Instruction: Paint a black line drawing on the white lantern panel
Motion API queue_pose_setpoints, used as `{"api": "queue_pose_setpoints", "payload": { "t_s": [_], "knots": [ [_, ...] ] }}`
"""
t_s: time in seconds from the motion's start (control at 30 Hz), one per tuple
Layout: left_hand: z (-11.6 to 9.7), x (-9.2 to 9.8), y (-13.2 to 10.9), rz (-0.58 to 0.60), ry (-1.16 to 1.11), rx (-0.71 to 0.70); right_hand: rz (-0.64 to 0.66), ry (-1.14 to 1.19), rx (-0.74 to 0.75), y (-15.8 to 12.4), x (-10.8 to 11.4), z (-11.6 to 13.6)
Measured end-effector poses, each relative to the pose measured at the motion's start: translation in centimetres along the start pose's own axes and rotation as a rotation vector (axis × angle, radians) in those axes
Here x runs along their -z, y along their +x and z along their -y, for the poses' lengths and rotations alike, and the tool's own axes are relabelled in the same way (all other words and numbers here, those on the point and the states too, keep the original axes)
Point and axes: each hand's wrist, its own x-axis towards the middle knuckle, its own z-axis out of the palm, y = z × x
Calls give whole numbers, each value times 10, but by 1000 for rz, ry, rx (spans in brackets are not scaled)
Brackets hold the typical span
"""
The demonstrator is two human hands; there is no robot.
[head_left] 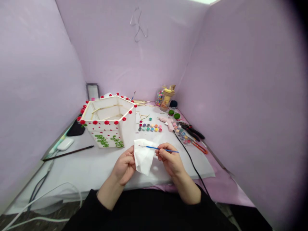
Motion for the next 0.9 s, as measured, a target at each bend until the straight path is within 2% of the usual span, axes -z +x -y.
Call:
{"api": "queue_pose_setpoints", "payload": {
  "t_s": [0.23, 0.57, 0.77, 0.9],
  "knots": [
    [14, 2, 8, -111, 18, -89, 31, -43, 51, -4, -1, -7],
    [25, 5, 14, -246, -128, -269, 86, -226, 258, -9, 5, -23],
    [22, 2, 16, -242, -163, -310, 53, -249, 375, -17, 6, -18],
    [14, 3, 14, -234, -147, -335, -10, -134, 408, -21, 10, -5]
  ]
}}
